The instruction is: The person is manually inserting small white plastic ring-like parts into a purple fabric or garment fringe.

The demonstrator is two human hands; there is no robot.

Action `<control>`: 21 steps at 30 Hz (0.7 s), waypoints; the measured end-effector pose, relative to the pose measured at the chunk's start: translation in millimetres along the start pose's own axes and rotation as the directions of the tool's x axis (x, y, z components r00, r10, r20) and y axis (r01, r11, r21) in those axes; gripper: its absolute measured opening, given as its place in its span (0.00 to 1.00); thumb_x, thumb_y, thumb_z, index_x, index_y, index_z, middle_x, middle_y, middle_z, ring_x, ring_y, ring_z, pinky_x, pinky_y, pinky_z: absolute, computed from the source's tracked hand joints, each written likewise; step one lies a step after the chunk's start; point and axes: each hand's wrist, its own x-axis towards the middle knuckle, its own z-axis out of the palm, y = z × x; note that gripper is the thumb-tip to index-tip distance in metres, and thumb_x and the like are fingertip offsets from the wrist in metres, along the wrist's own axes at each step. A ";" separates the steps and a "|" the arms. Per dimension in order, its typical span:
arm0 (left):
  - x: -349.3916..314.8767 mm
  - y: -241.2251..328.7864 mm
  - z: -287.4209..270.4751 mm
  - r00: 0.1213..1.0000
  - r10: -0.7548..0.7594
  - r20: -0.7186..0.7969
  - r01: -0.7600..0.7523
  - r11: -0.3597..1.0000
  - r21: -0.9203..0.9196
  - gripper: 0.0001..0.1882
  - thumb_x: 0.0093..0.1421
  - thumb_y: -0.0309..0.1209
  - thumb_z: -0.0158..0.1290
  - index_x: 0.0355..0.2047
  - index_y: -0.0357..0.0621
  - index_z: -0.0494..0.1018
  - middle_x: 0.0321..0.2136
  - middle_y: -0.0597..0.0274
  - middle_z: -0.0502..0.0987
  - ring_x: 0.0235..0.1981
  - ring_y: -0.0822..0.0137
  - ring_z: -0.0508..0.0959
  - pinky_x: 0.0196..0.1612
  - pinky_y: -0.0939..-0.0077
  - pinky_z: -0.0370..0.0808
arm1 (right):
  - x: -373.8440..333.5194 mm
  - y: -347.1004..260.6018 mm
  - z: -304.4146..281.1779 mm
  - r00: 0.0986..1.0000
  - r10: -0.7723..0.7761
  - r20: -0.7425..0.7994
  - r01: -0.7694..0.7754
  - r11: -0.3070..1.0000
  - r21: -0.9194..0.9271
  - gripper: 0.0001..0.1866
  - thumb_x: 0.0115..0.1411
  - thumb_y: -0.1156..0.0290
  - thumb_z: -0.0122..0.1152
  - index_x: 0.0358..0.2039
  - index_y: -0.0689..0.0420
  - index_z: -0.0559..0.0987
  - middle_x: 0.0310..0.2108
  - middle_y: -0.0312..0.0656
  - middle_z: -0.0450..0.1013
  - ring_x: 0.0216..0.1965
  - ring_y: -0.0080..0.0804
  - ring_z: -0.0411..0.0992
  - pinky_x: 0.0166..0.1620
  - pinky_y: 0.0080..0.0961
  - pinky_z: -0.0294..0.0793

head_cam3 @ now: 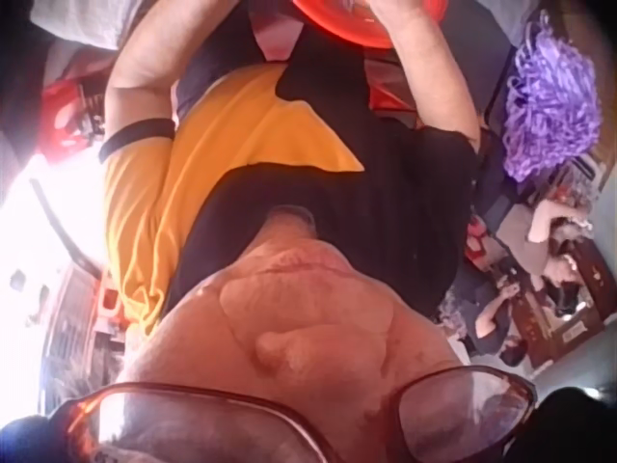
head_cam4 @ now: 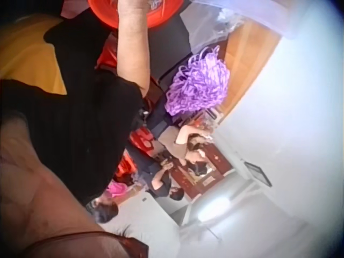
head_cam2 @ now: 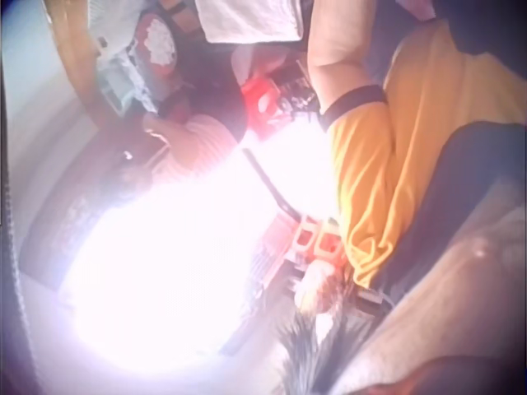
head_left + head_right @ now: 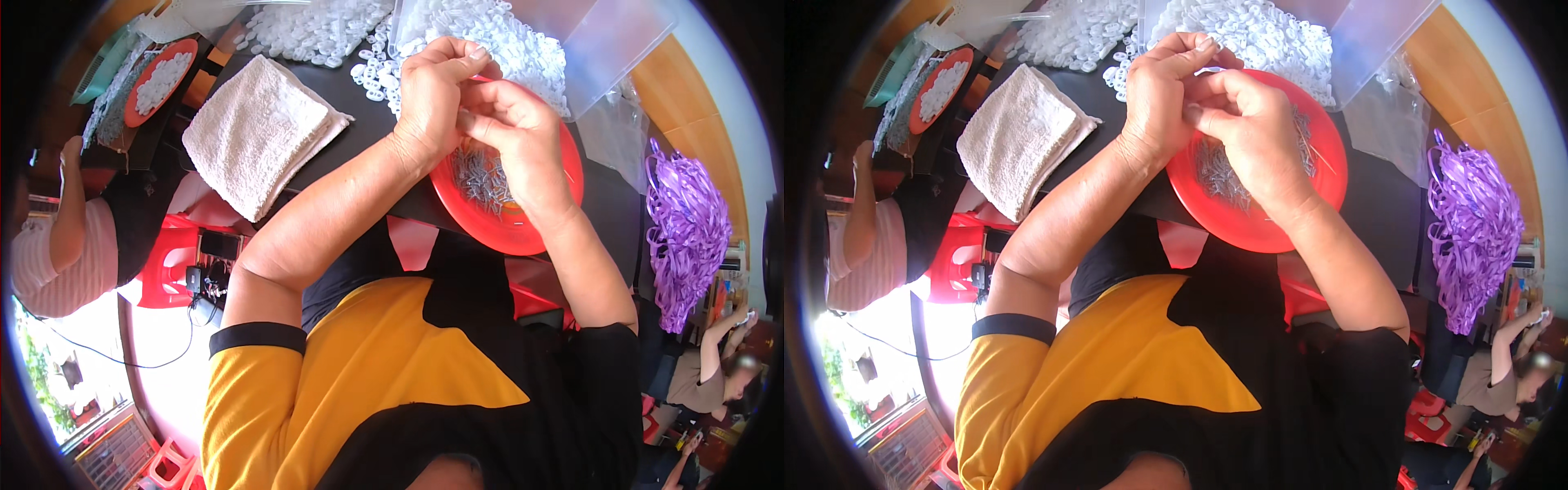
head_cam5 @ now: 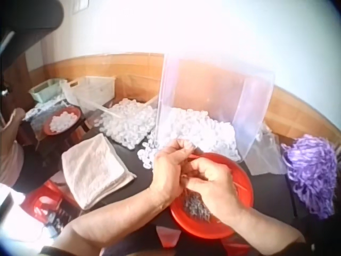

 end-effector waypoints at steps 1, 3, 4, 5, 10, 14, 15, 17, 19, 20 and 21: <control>-1.2 1.7 1.1 1.000 -0.023 -0.010 0.023 1.000 -0.012 0.04 0.61 0.25 0.52 0.33 0.35 0.72 0.30 0.51 0.78 0.29 0.64 0.79 0.33 0.71 0.79 | -0.4 1.4 -0.7 0.999 0.034 0.002 -0.034 0.999 0.017 0.07 0.60 0.77 0.60 0.39 0.64 0.79 0.33 0.37 0.78 0.33 0.19 0.74 0.36 0.17 0.72; 1.2 -0.8 -2.8 0.999 0.017 0.029 -0.019 0.997 0.069 0.05 0.65 0.27 0.50 0.35 0.37 0.69 0.35 0.46 0.77 0.29 0.58 0.82 0.33 0.66 0.81 | -2.0 3.4 -0.8 0.994 0.107 0.014 -0.107 0.993 0.051 0.09 0.62 0.76 0.59 0.42 0.62 0.78 0.35 0.37 0.77 0.34 0.20 0.74 0.37 0.15 0.71; 1.6 -1.1 -3.7 0.999 0.020 0.028 -0.022 0.997 0.078 0.05 0.65 0.27 0.50 0.36 0.37 0.69 0.34 0.46 0.77 0.30 0.58 0.81 0.33 0.66 0.81 | -4.0 -0.4 1.4 0.994 0.113 -0.010 -0.113 0.993 0.019 0.08 0.61 0.74 0.60 0.41 0.61 0.79 0.34 0.35 0.77 0.32 0.18 0.73 0.33 0.14 0.68; 1.2 -1.4 -3.8 0.999 0.020 0.026 -0.023 0.996 0.088 0.05 0.65 0.27 0.50 0.36 0.37 0.69 0.34 0.47 0.77 0.31 0.58 0.81 0.34 0.66 0.81 | -6.6 -3.4 3.5 0.990 0.139 -0.024 -0.139 0.990 0.009 0.08 0.62 0.73 0.60 0.41 0.61 0.79 0.33 0.35 0.77 0.32 0.18 0.73 0.32 0.14 0.68; 2.1 -4.6 -3.6 0.998 0.052 0.037 -0.055 0.993 0.105 0.06 0.64 0.26 0.50 0.36 0.34 0.71 0.32 0.49 0.77 0.32 0.60 0.79 0.38 0.66 0.79 | -12.7 -3.9 3.5 0.982 0.182 -0.052 -0.183 0.983 -0.014 0.06 0.62 0.73 0.60 0.38 0.59 0.79 0.31 0.34 0.77 0.31 0.17 0.73 0.32 0.15 0.68; 0.2 -7.3 -3.6 0.995 0.096 0.041 -0.102 0.973 0.206 0.07 0.62 0.26 0.52 0.35 0.32 0.73 0.29 0.53 0.77 0.30 0.62 0.79 0.37 0.69 0.78 | -9.0 -5.5 -13.6 0.989 0.066 -0.134 -0.056 0.996 0.074 0.05 0.59 0.73 0.63 0.34 0.60 0.78 0.28 0.34 0.76 0.24 0.16 0.71 0.28 0.14 0.68; -0.6 -7.1 -3.6 0.996 0.072 0.053 -0.081 0.977 0.196 0.07 0.61 0.26 0.53 0.35 0.32 0.73 0.28 0.53 0.77 0.29 0.63 0.79 0.36 0.70 0.78 | -3.6 -3.5 -25.5 0.988 0.019 -0.154 -0.006 0.996 0.085 0.05 0.59 0.74 0.63 0.35 0.60 0.78 0.28 0.35 0.76 0.26 0.19 0.73 0.29 0.14 0.70; -1.4 -6.3 -4.0 0.997 0.027 0.077 -0.040 0.983 0.180 0.08 0.60 0.27 0.54 0.34 0.32 0.74 0.27 0.55 0.77 0.28 0.64 0.79 0.35 0.70 0.77 | 4.4 -8.6 -43.3 0.985 0.001 -0.172 0.020 0.993 0.120 0.05 0.59 0.74 0.63 0.35 0.61 0.78 0.29 0.36 0.77 0.27 0.21 0.74 0.31 0.15 0.70; -1.7 -7.2 -4.3 0.994 0.012 0.110 -0.037 0.972 0.233 0.08 0.59 0.27 0.54 0.34 0.32 0.74 0.27 0.55 0.78 0.27 0.66 0.79 0.32 0.73 0.76 | 8.6 -10.4 -56.9 0.987 0.043 -0.154 -0.023 0.992 0.125 0.07 0.60 0.73 0.62 0.37 0.62 0.78 0.29 0.37 0.77 0.29 0.24 0.75 0.32 0.16 0.70; -2.1 -7.2 -3.8 0.992 0.001 0.123 -0.032 0.966 0.256 0.08 0.59 0.27 0.54 0.34 0.32 0.74 0.26 0.55 0.78 0.26 0.66 0.79 0.31 0.73 0.75 | 9.9 -9.6 -62.1 0.989 0.056 -0.134 -0.039 0.991 0.128 0.08 0.60 0.73 0.62 0.38 0.62 0.78 0.30 0.37 0.77 0.29 0.24 0.75 0.33 0.17 0.70; -2.3 -7.4 -3.3 0.991 -0.010 0.136 -0.028 0.960 0.279 0.08 0.59 0.27 0.54 0.33 0.32 0.74 0.26 0.56 0.78 0.26 0.66 0.79 0.31 0.74 0.75 | 10.3 -8.8 -65.5 0.991 0.069 -0.113 -0.054 0.990 0.131 0.08 0.60 0.72 0.62 0.38 0.62 0.78 0.30 0.38 0.77 0.29 0.24 0.75 0.33 0.17 0.70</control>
